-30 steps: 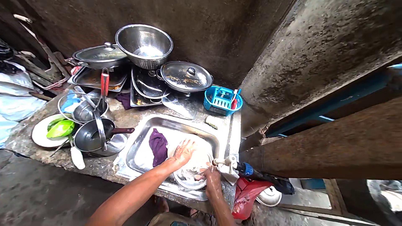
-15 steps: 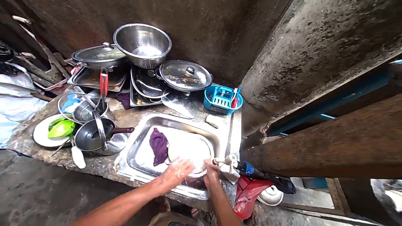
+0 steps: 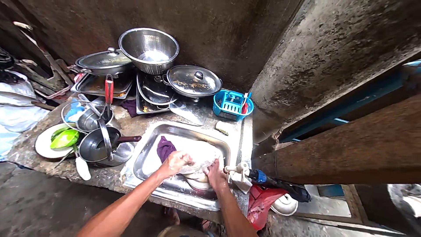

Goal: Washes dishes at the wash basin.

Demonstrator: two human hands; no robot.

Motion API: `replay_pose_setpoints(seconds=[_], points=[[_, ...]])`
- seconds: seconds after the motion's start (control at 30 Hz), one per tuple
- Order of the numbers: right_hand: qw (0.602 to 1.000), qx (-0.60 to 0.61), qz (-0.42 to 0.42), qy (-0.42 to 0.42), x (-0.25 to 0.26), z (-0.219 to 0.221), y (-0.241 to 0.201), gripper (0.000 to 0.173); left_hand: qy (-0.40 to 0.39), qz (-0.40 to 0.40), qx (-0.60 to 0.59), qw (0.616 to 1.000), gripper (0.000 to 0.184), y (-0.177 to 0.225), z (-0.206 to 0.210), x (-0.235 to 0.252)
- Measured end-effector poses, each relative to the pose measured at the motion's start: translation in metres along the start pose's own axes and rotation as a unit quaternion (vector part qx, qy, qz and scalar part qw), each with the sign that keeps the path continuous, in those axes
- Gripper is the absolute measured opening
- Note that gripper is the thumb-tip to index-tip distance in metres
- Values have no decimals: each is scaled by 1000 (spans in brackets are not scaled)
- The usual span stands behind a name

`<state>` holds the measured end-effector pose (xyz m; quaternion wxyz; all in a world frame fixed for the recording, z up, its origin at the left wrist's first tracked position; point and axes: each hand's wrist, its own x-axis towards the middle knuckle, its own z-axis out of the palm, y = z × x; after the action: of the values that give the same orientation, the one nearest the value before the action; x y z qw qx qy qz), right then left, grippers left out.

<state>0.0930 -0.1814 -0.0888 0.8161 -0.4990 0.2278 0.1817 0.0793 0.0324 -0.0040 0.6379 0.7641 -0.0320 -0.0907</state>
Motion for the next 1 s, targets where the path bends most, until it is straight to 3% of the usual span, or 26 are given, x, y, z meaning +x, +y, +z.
replay_pose_setpoints(seconds=[0.1,0.23,0.33,0.4,0.5,0.6,0.77,0.87,0.93,1.0], points=[[998,34,-33,-41,-18,-8,-1,43,99,-89,-166,977,29,-7,-1,19],[982,120,-50,-135,-44,-14,-6,19,189,-205,-271,921,24,-26,8,48],[983,135,-41,-115,-66,-2,-14,8,194,-259,-244,914,16,-41,33,57],[988,133,-54,-50,-72,1,-18,6,160,-258,-190,934,26,-48,52,55],[992,112,-62,0,-74,-5,-29,6,107,-226,-13,968,41,-55,85,46],[993,91,-69,17,-78,-13,-39,10,65,-158,128,977,47,-46,107,25],[991,87,-93,31,-83,-27,-38,17,134,47,98,985,50,-48,142,-8],[992,92,-79,19,-85,-37,-32,23,108,133,120,978,42,-45,146,-5],[994,90,-64,-17,-84,-45,-28,23,22,159,182,970,38,-34,136,12],[993,87,-58,-60,-83,-50,-22,17,-140,156,251,945,44,-15,122,34]])
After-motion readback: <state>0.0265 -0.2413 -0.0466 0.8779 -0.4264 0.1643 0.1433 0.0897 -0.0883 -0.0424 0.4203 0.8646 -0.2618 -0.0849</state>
